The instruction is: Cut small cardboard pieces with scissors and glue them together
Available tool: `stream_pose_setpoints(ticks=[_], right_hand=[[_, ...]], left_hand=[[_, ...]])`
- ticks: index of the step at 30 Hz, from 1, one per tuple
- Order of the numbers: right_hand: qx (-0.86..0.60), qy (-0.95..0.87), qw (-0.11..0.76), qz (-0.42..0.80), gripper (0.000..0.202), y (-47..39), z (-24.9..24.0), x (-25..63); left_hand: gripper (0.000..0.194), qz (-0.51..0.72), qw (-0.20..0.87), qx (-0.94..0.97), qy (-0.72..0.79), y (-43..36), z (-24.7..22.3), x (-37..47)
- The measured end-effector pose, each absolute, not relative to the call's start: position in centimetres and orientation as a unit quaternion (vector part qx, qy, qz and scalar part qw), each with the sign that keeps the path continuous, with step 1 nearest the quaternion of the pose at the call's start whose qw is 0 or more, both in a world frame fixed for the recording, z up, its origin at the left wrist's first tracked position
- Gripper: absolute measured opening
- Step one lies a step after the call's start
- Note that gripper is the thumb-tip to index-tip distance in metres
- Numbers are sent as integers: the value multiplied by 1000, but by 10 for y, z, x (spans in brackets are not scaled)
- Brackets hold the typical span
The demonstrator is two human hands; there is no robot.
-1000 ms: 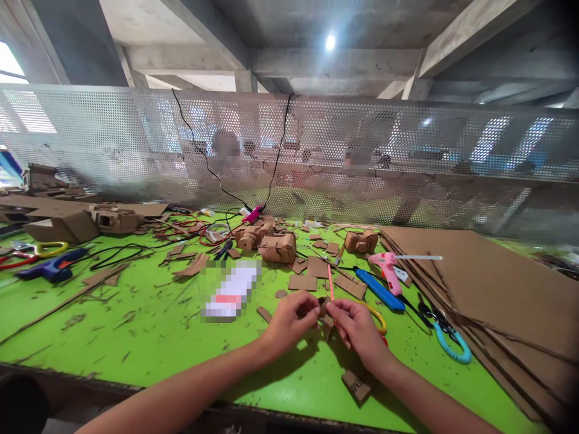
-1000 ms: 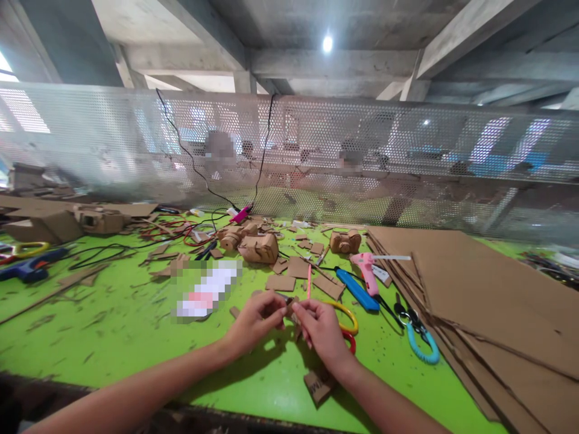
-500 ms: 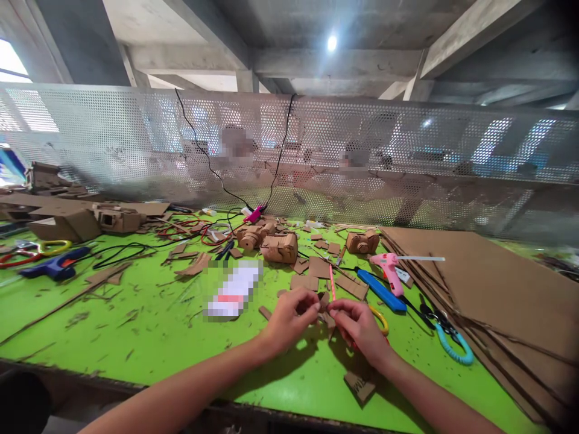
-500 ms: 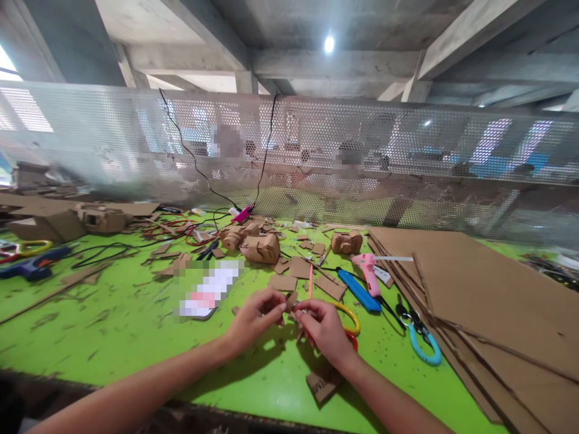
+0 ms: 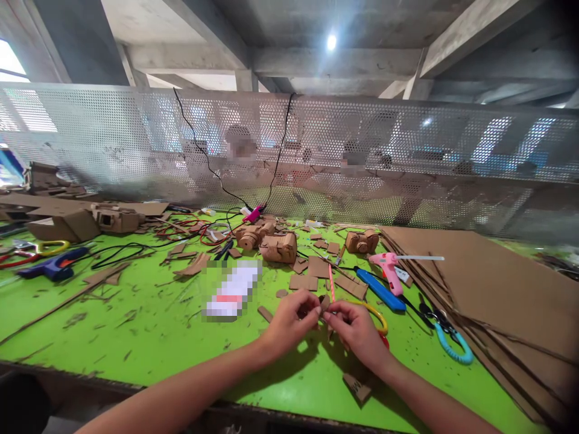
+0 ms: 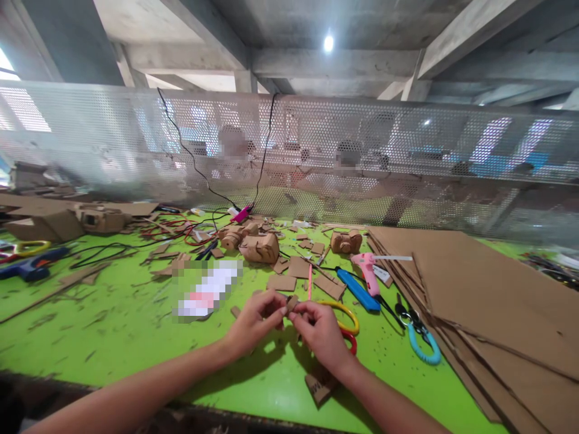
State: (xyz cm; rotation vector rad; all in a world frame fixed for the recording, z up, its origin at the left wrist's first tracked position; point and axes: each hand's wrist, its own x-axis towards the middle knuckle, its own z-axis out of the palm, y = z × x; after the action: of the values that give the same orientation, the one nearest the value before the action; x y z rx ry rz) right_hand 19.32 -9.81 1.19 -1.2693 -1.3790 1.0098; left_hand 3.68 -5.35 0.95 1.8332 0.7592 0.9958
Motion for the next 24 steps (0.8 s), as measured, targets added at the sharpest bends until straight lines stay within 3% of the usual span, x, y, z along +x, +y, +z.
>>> stream_pose_setpoints(ticks=[11, 24], right_hand=[[-488, -538, 475, 497, 34, -98, 12, 192], [-513, -531, 499, 453, 31, -95, 11, 195]], left_hand=[[12, 400, 446, 743, 298, -56, 11, 36], [8, 386, 411, 763, 315, -53, 9, 37]])
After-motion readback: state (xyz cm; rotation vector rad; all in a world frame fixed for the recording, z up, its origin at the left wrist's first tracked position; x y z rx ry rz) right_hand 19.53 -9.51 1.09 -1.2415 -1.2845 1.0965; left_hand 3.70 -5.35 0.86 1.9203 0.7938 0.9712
